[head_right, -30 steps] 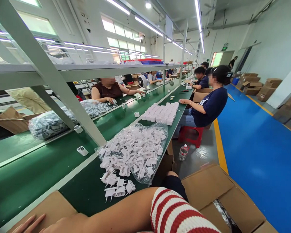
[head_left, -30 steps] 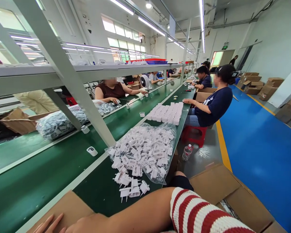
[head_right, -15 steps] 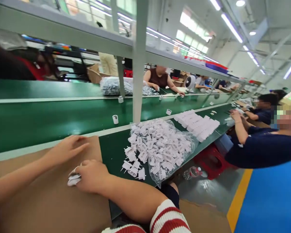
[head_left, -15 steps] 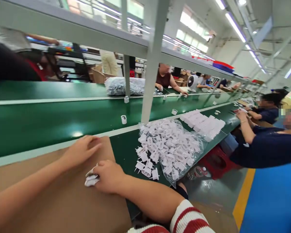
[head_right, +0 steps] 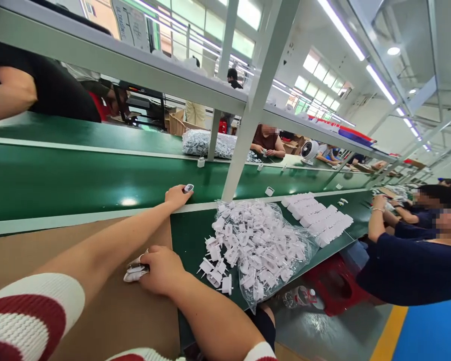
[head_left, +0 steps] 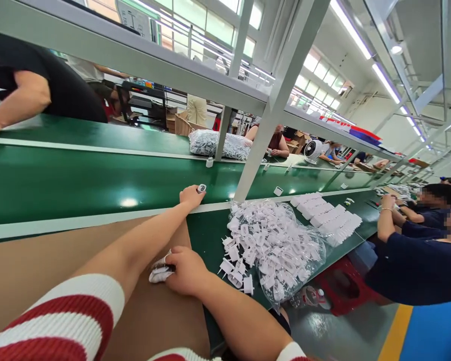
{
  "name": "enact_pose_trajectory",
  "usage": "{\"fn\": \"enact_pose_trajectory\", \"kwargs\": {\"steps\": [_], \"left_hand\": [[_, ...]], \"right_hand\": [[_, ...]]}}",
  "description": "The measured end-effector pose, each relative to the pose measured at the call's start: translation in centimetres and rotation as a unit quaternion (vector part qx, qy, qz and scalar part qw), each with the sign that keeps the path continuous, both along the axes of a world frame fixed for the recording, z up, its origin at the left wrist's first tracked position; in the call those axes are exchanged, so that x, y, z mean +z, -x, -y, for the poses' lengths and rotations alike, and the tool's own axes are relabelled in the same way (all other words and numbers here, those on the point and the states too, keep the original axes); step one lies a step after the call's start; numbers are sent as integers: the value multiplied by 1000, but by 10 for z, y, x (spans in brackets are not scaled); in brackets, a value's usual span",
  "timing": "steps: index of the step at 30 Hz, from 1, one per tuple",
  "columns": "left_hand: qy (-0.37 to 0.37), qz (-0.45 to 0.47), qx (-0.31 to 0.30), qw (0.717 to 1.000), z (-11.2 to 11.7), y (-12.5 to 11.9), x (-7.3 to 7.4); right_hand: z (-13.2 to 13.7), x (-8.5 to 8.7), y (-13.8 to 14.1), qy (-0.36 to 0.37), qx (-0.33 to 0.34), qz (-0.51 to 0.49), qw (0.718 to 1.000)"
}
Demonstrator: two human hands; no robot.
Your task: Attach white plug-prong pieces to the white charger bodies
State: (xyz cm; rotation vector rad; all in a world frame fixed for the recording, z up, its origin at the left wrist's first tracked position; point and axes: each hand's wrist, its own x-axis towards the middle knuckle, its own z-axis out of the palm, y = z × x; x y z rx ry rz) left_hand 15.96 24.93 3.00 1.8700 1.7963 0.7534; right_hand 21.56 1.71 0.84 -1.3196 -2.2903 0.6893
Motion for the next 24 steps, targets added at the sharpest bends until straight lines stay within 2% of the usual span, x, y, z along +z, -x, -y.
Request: {"fn": "enact_pose_trajectory", "kwargs": {"steps": [2, 3, 6, 8, 10, 11, 13, 15, 18, 21, 22, 24], "left_hand": [[-13, 13, -42, 999, 11, 17, 2], [-21, 21, -60, 998, 21, 29, 2], [-35, 48, -89, 994, 66, 79, 1], [-49, 68, -106, 991, 111, 114, 0], [-66, 80, -129, 986, 159, 140, 0], [-70, 79, -140, 985, 182, 148, 0], [-64, 66, -158, 983, 221, 156, -3], [-50, 56, -180, 981, 246, 156, -9], [-42, 81, -193, 977, 259, 152, -21], [-41, 129, -181, 974, 254, 151, -29], [-41, 140, -183, 972, 252, 151, -30], [-41, 151, -195, 968, 249, 153, -31]], "right_hand": [[-5, 3, -2, 14, -69, -124, 990], [-7, 5, -3, 24, -114, -200, 973], [-14, 14, -5, 96, -215, -409, 882], [-18, 21, -6, 169, -233, -502, 815], [-19, 25, -5, 229, -233, -559, 763], [-19, 27, -4, 250, -228, -573, 747], [-16, 29, -1, 271, -218, -580, 737], [-12, 31, 1, 261, -210, -560, 758], [-5, 33, 1, 197, -195, -473, 836], [0, 33, -3, 43, -135, -324, 935], [2, 32, -5, -15, -98, -271, 958], [4, 30, -7, -101, -23, -182, 978]]}}
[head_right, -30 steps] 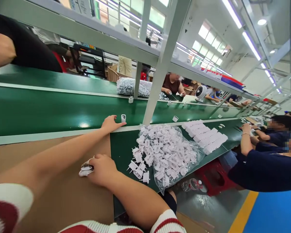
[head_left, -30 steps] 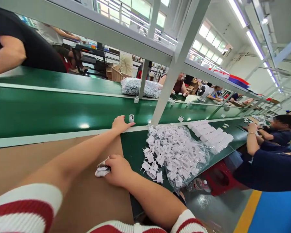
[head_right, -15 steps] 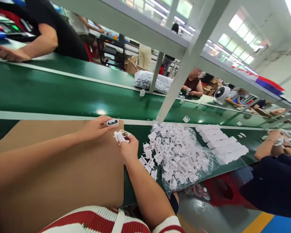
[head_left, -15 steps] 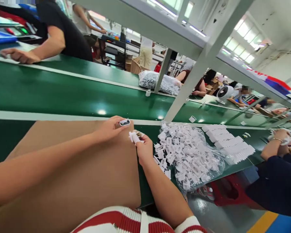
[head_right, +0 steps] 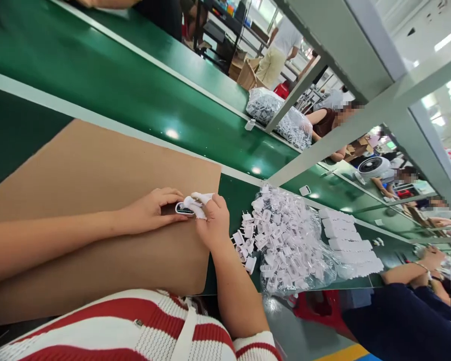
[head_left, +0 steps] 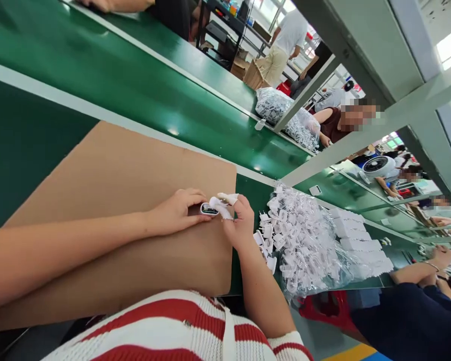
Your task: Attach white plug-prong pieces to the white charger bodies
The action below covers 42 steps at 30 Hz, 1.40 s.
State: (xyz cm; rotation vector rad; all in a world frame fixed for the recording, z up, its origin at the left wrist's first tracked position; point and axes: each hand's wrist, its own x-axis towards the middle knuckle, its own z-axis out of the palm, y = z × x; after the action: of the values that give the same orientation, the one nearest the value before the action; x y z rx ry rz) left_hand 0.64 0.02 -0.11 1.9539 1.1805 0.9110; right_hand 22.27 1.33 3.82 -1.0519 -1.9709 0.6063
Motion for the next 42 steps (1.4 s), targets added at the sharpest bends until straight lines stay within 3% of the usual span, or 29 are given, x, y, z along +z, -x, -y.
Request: {"fn": "enact_pose_trajectory", "kwargs": {"steps": [5, 15, 22, 32, 37, 42], "left_hand": [[-5, 16, -8, 1000, 0, 1, 0], [-4, 31, -6, 1000, -1, 0, -1], [-1, 20, 0, 1000, 0, 1, -2], [15, 16, 15, 1000, 3, -6, 2], [18, -9, 38, 999, 0, -7, 0], [-5, -33, 91, 995, 2, 1, -10]], "right_hand": [[4, -3, 1, -74, 49, 115, 989], [7, 6, 4, -88, 72, 137, 984], [7, 6, 8, -100, 42, 230, 967], [15, 17, 14, -14, 8, 295, 955], [12, 3, 13, -4, -2, 266, 964], [10, -16, 14, -53, -9, 241, 969]]}}
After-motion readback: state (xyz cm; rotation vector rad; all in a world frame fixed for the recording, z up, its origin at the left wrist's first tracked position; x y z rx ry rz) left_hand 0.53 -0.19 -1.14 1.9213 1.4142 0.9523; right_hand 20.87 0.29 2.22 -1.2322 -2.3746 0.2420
